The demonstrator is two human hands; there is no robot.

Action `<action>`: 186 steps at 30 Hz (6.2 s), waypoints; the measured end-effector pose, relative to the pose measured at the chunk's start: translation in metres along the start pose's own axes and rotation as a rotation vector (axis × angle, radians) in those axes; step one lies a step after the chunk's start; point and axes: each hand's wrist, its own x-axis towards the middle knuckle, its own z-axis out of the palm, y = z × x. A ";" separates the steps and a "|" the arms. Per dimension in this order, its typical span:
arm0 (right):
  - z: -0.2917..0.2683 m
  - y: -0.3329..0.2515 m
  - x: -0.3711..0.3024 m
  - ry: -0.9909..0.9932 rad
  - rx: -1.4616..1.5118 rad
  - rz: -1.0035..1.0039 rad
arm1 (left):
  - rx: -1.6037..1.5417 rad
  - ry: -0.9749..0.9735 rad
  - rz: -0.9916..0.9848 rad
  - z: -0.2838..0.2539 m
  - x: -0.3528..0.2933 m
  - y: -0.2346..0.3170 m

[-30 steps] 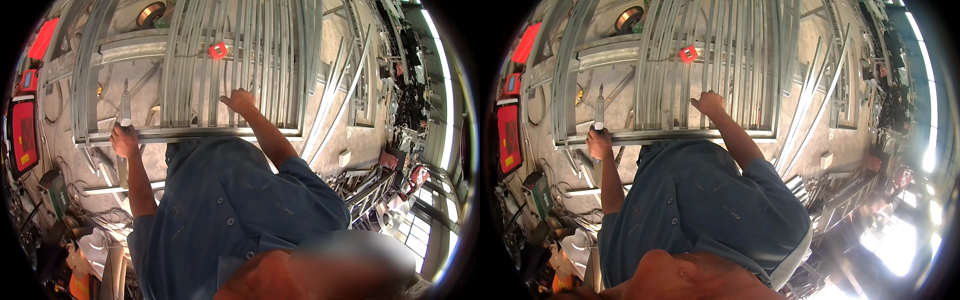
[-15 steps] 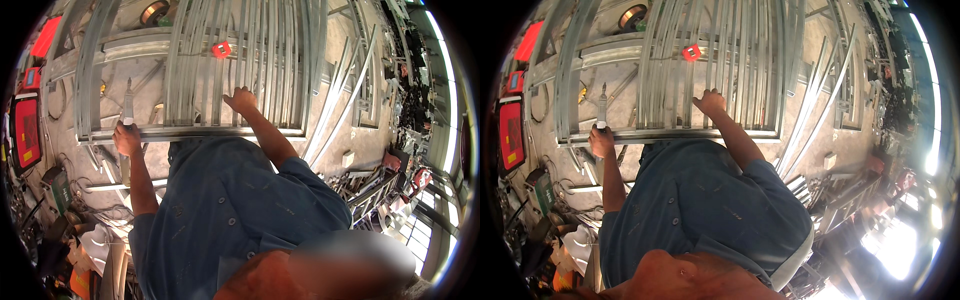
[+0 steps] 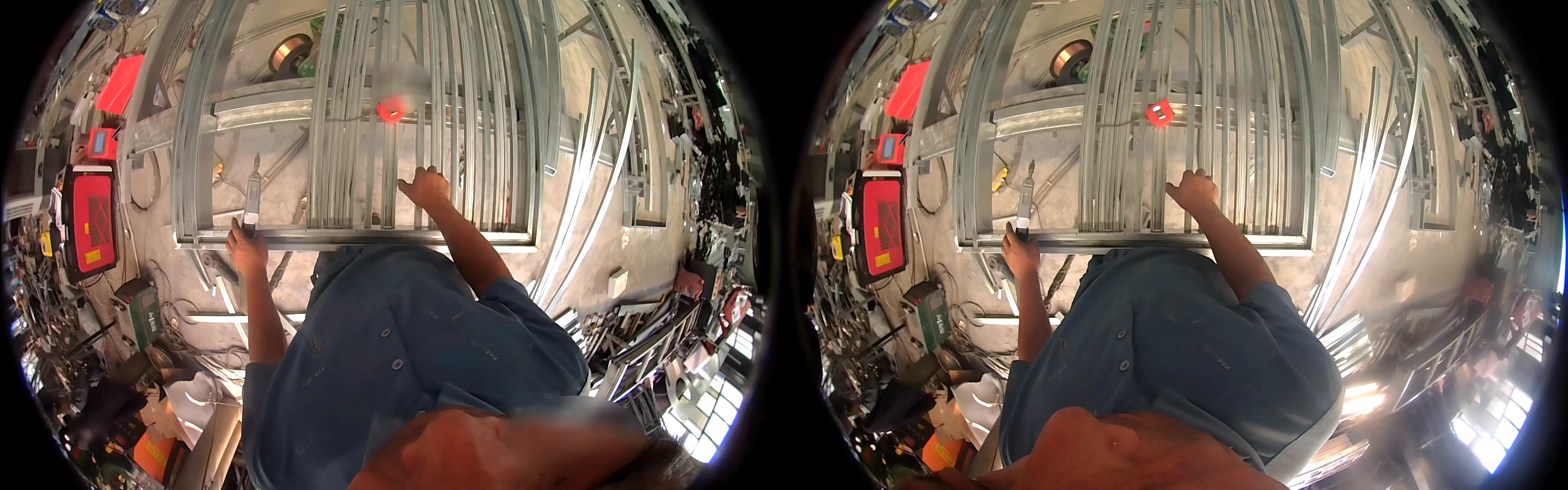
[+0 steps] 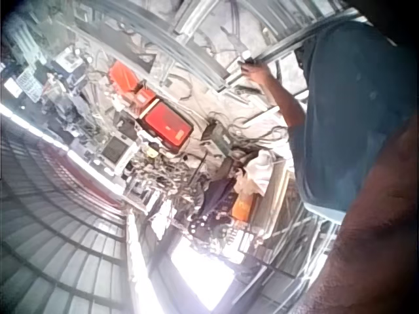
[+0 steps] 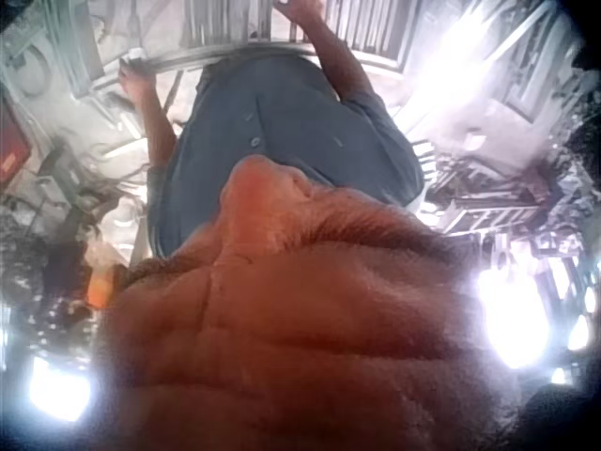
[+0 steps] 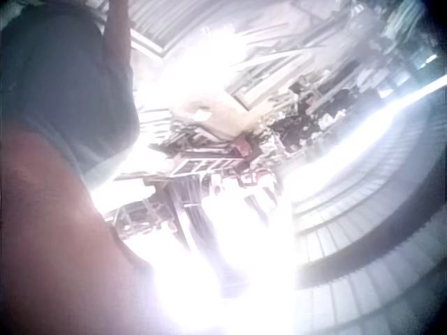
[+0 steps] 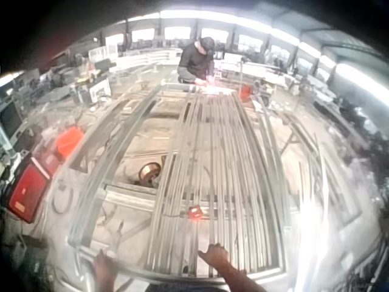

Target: The person assembles a metal frame by placing metal bars into a grid and securing them with a handheld rivet gun. The person repeatedly positions bars, aligns them, and fastens them to the frame structure.

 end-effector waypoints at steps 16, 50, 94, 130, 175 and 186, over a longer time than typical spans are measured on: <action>-0.009 -0.003 -0.004 -0.069 0.002 0.029 | 0.057 -0.050 -0.162 -0.012 -0.026 -0.031; -0.011 -0.024 -0.011 0.102 0.029 -0.120 | 0.042 -0.154 -0.236 -0.021 -0.024 -0.001; 0.013 -0.025 0.013 -0.309 -0.424 -0.628 | 0.023 -0.110 -0.339 0.012 -0.001 -0.023; -0.007 0.017 0.003 -0.353 -0.411 -0.547 | 0.088 -0.159 -0.323 0.007 0.004 -0.012; -0.001 -0.042 0.072 -0.337 0.025 0.316 | -0.102 -0.135 0.333 0.011 0.037 -0.001; 0.002 -0.049 0.077 -0.384 -0.033 0.379 | -0.191 -0.356 0.408 -0.001 0.054 -0.002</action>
